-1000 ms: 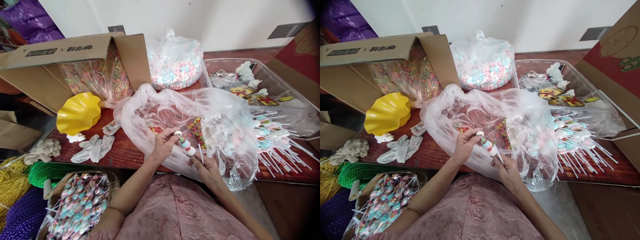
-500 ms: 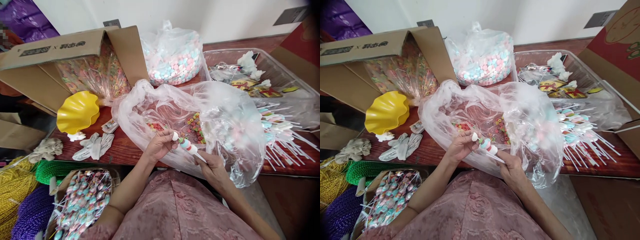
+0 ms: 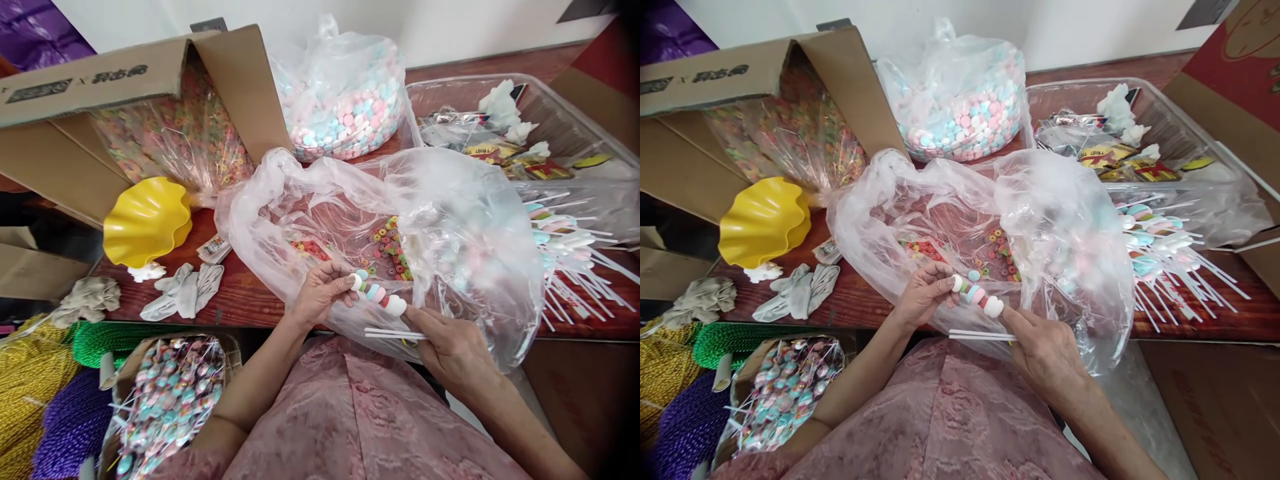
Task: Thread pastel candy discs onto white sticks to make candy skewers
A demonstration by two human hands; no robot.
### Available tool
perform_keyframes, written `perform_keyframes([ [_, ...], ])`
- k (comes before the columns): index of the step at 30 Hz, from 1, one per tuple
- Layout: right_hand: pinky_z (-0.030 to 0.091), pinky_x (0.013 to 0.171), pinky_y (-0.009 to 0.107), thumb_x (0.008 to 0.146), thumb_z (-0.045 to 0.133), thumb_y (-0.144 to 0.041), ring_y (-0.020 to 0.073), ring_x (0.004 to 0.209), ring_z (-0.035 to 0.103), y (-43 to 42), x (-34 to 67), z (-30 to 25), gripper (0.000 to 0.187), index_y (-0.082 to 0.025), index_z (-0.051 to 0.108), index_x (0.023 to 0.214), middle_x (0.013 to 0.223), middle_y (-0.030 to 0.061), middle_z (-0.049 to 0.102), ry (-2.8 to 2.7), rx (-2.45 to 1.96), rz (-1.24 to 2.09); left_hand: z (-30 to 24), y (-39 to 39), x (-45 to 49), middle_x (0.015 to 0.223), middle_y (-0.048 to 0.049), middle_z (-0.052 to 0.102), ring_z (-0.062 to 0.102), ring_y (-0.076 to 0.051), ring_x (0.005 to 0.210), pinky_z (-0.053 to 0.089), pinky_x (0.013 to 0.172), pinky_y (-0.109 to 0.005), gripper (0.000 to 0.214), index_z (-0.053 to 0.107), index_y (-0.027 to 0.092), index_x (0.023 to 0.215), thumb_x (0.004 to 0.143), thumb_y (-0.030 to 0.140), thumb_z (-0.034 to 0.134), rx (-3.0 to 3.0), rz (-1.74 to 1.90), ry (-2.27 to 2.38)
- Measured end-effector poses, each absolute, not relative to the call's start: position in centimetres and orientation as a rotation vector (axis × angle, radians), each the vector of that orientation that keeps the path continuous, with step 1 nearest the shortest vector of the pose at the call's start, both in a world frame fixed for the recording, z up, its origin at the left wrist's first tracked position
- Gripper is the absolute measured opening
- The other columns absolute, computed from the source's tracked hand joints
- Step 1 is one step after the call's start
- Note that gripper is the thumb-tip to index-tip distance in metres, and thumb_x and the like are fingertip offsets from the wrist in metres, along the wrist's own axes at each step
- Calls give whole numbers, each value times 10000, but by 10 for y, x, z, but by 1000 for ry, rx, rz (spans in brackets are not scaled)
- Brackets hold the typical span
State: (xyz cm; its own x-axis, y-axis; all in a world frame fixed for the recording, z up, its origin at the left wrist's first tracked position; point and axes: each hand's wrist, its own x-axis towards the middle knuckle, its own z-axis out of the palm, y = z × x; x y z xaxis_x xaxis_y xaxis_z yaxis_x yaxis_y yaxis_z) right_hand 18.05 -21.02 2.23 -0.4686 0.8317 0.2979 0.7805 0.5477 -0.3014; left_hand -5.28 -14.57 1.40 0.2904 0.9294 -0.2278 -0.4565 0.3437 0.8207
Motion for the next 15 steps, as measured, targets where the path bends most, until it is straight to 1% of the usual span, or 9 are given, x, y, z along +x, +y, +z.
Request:
perform_keyframes([
  [5, 426, 545, 251, 750, 394, -11, 151, 627, 652, -210, 176, 19, 450, -167, 673, 1067, 825, 49, 725, -2390, -1273, 271, 6, -146, -60, 621, 19, 669, 608, -92, 483, 415, 393, -148, 345, 643, 160, 786, 585, 265, 903, 573, 1054, 754],
  [7, 435, 552, 250, 753, 398, -15, 155, 640, 657, -210, 175, 18, 466, -171, 671, 1096, 838, 51, 731, -2386, -1276, 288, 2, -144, -64, 617, 14, 666, 592, -74, 474, 382, 383, -130, 317, 671, 150, 758, 564, 234, 907, 525, 1037, 756],
  [9, 440, 559, 248, 753, 404, -21, 155, 645, 656, -209, 175, 16, 480, -189, 678, 1109, 839, 47, 733, -2384, -1292, 302, 0, -142, -66, 618, 6, 669, 584, -67, 475, 377, 389, -128, 297, 706, 142, 745, 548, 229, 910, 517, 1026, 776],
  [13, 438, 558, 250, 768, 410, -34, 160, 653, 654, -208, 176, 16, 500, -203, 688, 1148, 827, 49, 732, -2396, -1343, 294, 1, -144, -64, 666, -20, 702, 601, -90, 503, 472, 464, -186, 276, 769, 149, 781, 574, 280, 895, 642, 1035, 830],
  [15, 435, 554, 254, 782, 404, -41, 162, 652, 655, -207, 176, 16, 489, -194, 689, 1148, 818, 50, 730, -2399, -1373, 301, 3, -148, -61, 750, -35, 726, 632, -110, 556, 532, 537, -231, 269, 789, 166, 817, 625, 336, 870, 718, 1051, 851],
])
